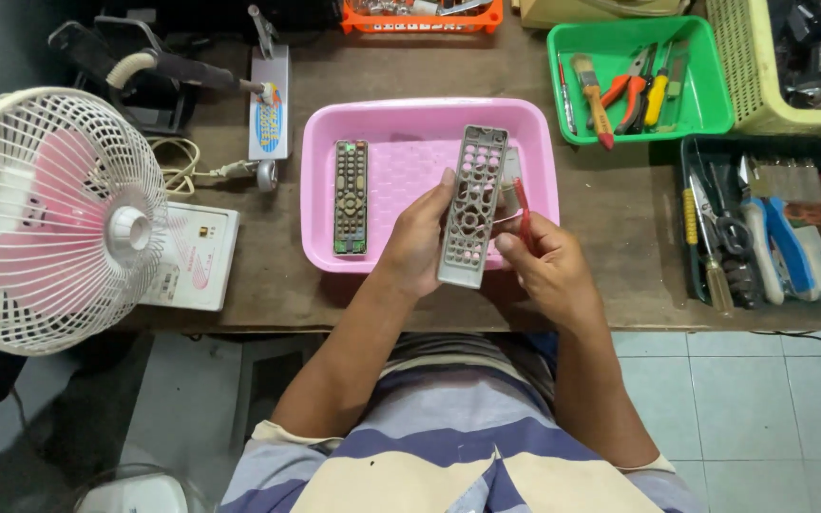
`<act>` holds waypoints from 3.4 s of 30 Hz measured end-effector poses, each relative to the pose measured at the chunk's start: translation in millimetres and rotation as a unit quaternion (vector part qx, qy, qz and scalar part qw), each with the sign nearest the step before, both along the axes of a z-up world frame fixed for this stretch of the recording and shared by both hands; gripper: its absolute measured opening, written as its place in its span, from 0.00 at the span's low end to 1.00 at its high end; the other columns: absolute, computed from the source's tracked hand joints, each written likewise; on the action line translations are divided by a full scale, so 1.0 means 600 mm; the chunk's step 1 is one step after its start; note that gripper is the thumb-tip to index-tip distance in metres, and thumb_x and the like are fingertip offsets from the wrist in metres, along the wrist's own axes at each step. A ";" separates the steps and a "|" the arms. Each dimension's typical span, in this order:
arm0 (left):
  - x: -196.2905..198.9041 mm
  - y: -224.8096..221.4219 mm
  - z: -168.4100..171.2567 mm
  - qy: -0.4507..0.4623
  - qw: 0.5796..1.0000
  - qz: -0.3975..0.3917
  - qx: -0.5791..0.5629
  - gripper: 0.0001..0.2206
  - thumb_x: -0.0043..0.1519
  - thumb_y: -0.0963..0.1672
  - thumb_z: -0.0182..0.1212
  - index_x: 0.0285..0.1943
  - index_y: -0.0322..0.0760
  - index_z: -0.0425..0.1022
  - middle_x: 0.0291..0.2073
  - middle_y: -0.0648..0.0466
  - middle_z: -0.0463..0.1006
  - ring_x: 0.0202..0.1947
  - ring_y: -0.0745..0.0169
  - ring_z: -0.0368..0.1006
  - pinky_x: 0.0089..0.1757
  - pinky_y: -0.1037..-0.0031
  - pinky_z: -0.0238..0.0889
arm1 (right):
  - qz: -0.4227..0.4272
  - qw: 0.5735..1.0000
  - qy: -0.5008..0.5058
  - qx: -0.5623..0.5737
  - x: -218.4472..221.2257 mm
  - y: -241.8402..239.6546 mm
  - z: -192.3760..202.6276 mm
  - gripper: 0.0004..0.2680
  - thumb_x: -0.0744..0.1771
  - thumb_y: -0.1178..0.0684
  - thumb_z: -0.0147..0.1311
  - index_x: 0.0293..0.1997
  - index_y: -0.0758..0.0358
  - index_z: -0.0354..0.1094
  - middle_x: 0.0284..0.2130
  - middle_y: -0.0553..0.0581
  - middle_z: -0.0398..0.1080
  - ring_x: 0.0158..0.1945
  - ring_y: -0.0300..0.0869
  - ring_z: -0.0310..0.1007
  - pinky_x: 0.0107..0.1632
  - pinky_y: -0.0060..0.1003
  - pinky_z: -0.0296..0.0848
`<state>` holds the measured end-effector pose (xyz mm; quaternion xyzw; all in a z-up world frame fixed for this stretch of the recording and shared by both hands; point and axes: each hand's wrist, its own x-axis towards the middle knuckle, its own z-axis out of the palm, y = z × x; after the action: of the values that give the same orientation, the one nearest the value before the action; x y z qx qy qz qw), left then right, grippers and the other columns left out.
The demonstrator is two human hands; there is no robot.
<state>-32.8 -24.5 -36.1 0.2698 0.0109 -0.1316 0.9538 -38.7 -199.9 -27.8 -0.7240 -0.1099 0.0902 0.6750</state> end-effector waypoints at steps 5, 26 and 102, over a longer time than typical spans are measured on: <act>-0.001 0.009 -0.026 0.009 0.996 -0.025 -0.088 0.24 0.74 0.54 0.47 0.59 0.30 0.74 0.51 0.39 0.82 0.49 0.45 0.82 0.54 0.45 0.71 | -0.025 0.998 -0.015 0.060 -0.009 -0.030 -0.029 0.12 0.72 0.45 0.50 0.48 0.64 0.72 0.21 0.51 0.65 0.23 0.28 0.62 0.26 0.21 0.59; -0.031 -0.027 -0.049 -0.022 0.989 0.010 -0.144 0.25 0.76 0.55 0.45 0.65 0.30 0.70 0.61 0.37 0.75 0.53 0.45 0.80 0.50 0.58 0.80 | -0.043 0.993 -0.099 0.053 -0.061 -0.031 0.005 0.16 0.72 0.62 0.48 0.69 0.73 0.54 0.37 0.66 0.64 0.17 0.41 0.69 0.16 0.30 0.71; -0.096 -0.022 0.008 0.009 0.997 0.066 0.025 0.17 0.70 0.52 0.56 0.55 0.36 0.77 0.38 0.57 0.82 0.34 0.67 0.76 0.36 0.77 0.71 | 0.060 0.788 -0.253 -0.559 -0.121 -0.017 0.056 0.25 0.72 0.55 0.49 0.81 0.53 0.43 0.33 0.54 0.63 0.22 0.57 0.61 0.21 0.59 0.65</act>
<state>-90.1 -37.9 -31.3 0.2910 0.0407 -0.0702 0.9533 -111.0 -210.1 5.6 -0.9636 -0.2502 -0.0099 0.0941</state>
